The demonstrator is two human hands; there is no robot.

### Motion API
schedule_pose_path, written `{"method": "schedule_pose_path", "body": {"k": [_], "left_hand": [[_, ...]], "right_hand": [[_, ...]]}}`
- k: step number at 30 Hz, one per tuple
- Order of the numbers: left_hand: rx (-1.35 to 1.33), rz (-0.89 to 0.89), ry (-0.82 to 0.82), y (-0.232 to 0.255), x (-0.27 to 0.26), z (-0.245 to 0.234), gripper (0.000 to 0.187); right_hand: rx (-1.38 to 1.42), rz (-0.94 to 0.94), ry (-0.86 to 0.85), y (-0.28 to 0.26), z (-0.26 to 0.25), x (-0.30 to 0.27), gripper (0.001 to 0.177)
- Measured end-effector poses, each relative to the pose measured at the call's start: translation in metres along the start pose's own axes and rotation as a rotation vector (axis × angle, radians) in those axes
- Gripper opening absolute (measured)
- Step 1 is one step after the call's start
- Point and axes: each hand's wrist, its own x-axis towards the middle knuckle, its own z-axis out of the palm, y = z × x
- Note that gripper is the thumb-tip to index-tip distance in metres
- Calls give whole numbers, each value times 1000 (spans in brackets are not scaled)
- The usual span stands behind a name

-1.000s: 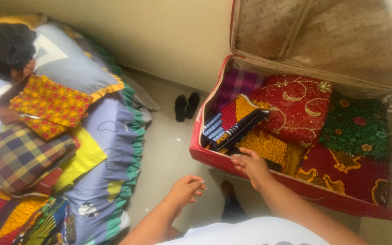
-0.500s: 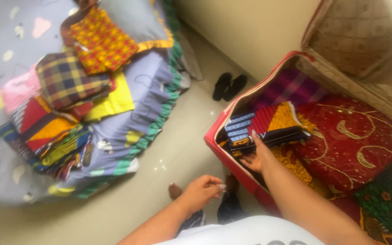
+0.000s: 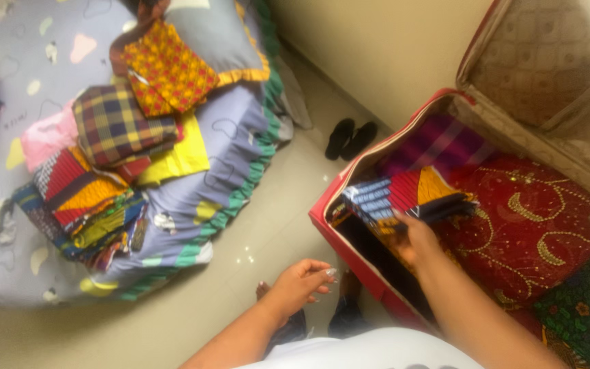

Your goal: The person unloads various folded pieces of patterned fabric and clothing from a large suitcase and places them into organized stacks on a nearby bed.

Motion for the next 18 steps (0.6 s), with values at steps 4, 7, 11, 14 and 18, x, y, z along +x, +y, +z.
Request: {"method": "schedule_pose_path", "body": {"k": [4, 7, 11, 14, 18], "left_hand": [[-141, 85, 17, 17, 8, 1, 61], [-253, 103, -57, 29, 24, -1, 72], [-504, 102, -336, 53, 36, 2, 89], [-665, 215, -571, 83, 30, 9, 92], [-660, 245, -533, 104, 16, 7, 63]], "right_hand": [[99, 30, -201, -26, -4, -98, 36], [85, 60, -339, -44, -6, -154, 41], [-135, 0, -524, -68, 14, -219, 43], [-395, 70, -418, -84, 47, -248, 51], [-601, 123, -250, -85, 87, -256, 49]]}}
